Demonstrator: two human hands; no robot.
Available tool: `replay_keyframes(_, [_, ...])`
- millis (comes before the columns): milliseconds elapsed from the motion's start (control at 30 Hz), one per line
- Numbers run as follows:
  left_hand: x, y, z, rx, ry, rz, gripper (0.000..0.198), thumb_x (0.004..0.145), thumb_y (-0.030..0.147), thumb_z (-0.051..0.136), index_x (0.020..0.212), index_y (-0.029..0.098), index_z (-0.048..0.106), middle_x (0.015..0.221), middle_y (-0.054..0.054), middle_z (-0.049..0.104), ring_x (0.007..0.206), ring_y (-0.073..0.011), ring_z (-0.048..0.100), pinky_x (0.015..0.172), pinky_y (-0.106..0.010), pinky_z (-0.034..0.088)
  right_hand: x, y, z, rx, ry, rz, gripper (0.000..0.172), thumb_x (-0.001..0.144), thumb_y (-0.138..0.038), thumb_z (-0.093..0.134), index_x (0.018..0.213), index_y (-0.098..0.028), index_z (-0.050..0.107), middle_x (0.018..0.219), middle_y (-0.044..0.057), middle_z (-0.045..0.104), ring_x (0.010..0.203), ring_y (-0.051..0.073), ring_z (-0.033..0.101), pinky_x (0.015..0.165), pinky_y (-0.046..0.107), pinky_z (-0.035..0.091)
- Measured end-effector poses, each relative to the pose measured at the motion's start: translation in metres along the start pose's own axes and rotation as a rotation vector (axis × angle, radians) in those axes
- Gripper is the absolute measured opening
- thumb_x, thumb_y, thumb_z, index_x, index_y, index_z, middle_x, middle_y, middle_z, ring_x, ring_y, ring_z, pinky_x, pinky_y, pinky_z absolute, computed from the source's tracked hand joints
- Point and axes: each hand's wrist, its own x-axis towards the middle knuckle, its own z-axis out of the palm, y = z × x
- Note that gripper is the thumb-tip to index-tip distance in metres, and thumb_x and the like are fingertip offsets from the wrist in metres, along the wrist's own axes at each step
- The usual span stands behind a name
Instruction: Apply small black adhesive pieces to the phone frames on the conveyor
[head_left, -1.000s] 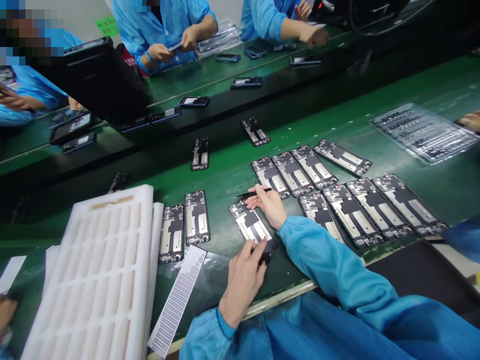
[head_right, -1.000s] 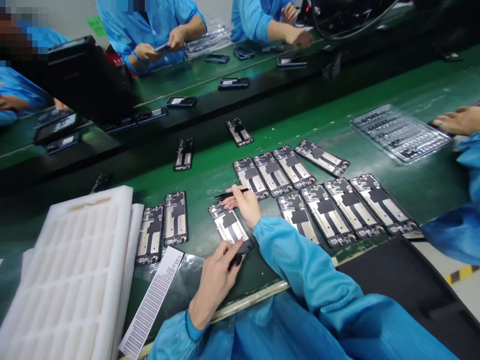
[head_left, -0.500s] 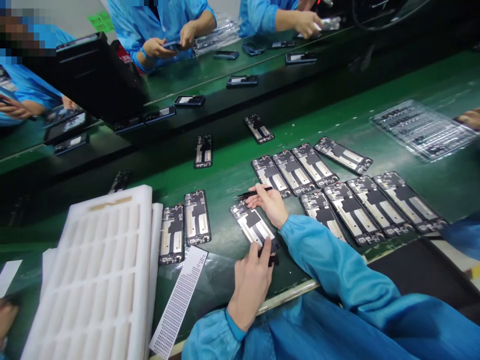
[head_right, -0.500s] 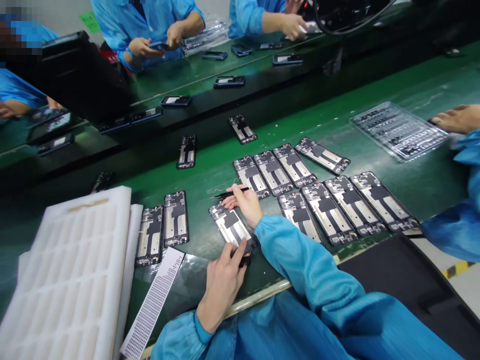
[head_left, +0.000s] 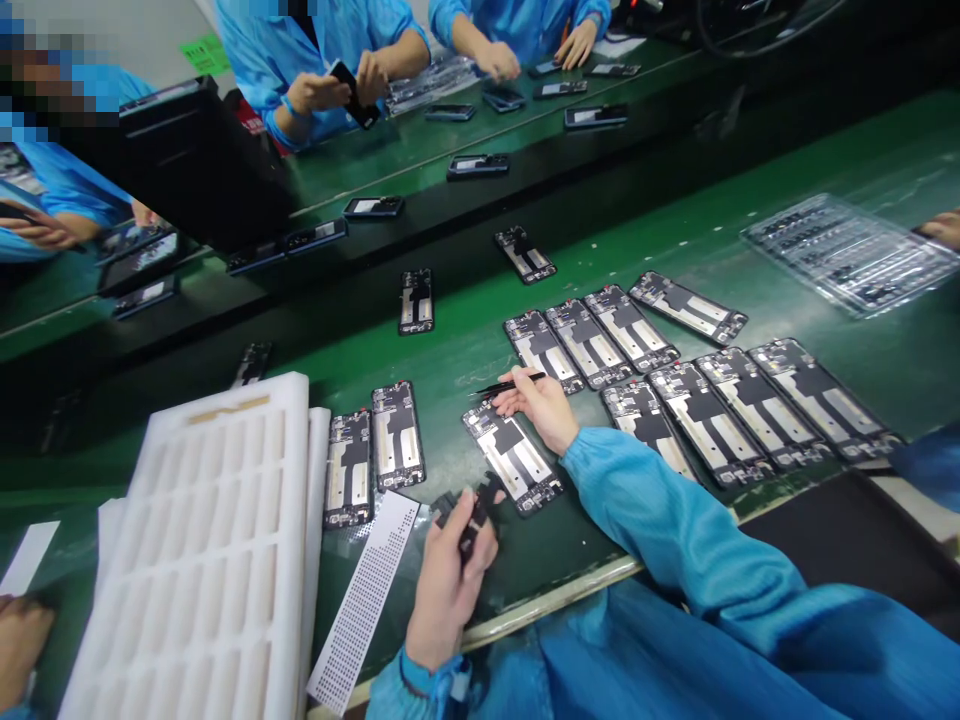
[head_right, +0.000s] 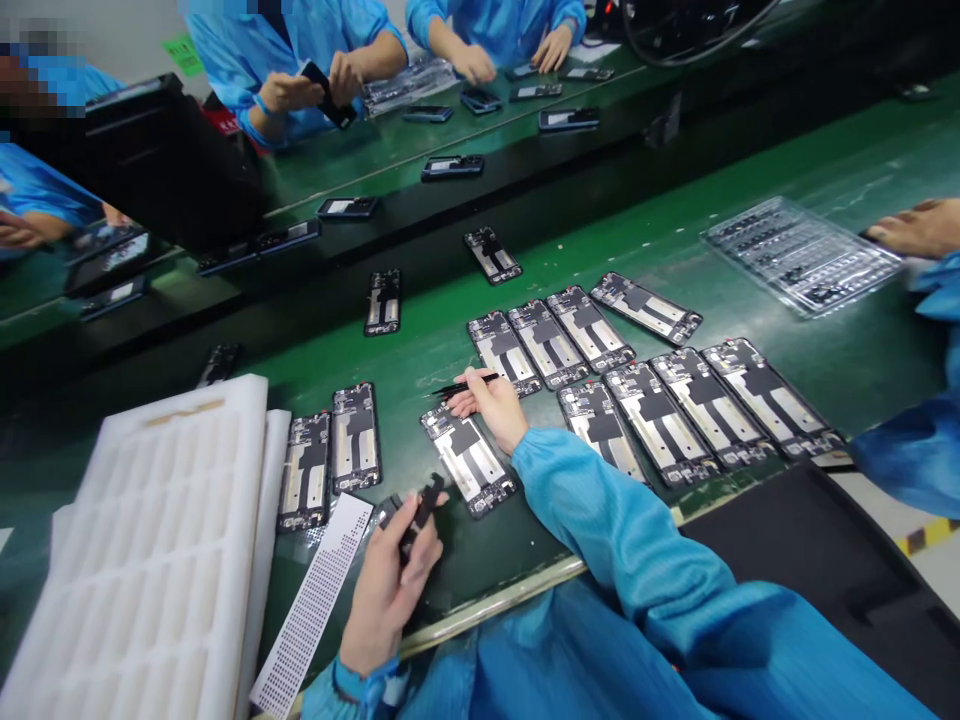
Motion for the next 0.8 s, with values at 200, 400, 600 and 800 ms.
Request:
replay_keyframes(200, [-0.005, 0.007, -0.011, -0.382, -0.1, -0.126, 0.039, 0.091, 0.043, 0.066, 0.105, 0.008, 0.073, 0.056, 0.008, 0.039, 0.042, -0.002, 0.021, 0.043, -0.017, 0.025, -0.001, 0.0, -0.001, -0.021, -0.005, 0.004, 0.057, 0.07, -0.071, 0.077, 0.087, -0.017, 0.066, 0.063, 0.005, 0.074, 0.055, 0.015, 0.068, 0.053, 0.025, 0.053])
replay_keyframes(400, [-0.009, 0.005, -0.011, -0.476, -0.16, -0.181, 0.04, 0.096, 0.039, 0.058, 0.11, 0.004, 0.072, 0.063, 0.004, 0.045, 0.042, -0.0016, 0.026, 0.043, -0.017, 0.027, -0.003, -0.001, -0.001, -0.019, -0.017, 0.003, 0.057, 0.07, -0.069, 0.079, 0.088, -0.017, 0.066, 0.064, 0.006, 0.075, 0.055, 0.014, 0.068, 0.053, 0.023, 0.053])
replay_keyframes(600, [-0.008, 0.008, -0.008, -0.392, -0.144, -0.178, 0.043, 0.093, 0.043, 0.061, 0.107, 0.006, 0.076, 0.064, 0.004, 0.045, 0.042, -0.0029, 0.025, 0.043, -0.018, 0.027, -0.003, -0.001, 0.0, -0.031, -0.011, -0.001, 0.058, 0.069, -0.071, 0.079, 0.086, -0.017, 0.066, 0.064, 0.005, 0.075, 0.054, 0.014, 0.068, 0.052, 0.024, 0.053])
replay_keyframes(800, [-0.013, -0.005, 0.002, -0.002, 0.086, 0.054, 0.042, 0.089, 0.048, 0.062, 0.108, 0.014, 0.078, 0.072, -0.003, 0.06, 0.054, -0.0158, 0.046, 0.047, -0.024, 0.041, -0.002, -0.001, 0.001, -0.03, -0.002, 0.006, 0.057, 0.07, -0.071, 0.077, 0.086, -0.017, 0.066, 0.061, 0.004, 0.073, 0.053, 0.014, 0.068, 0.052, 0.024, 0.053])
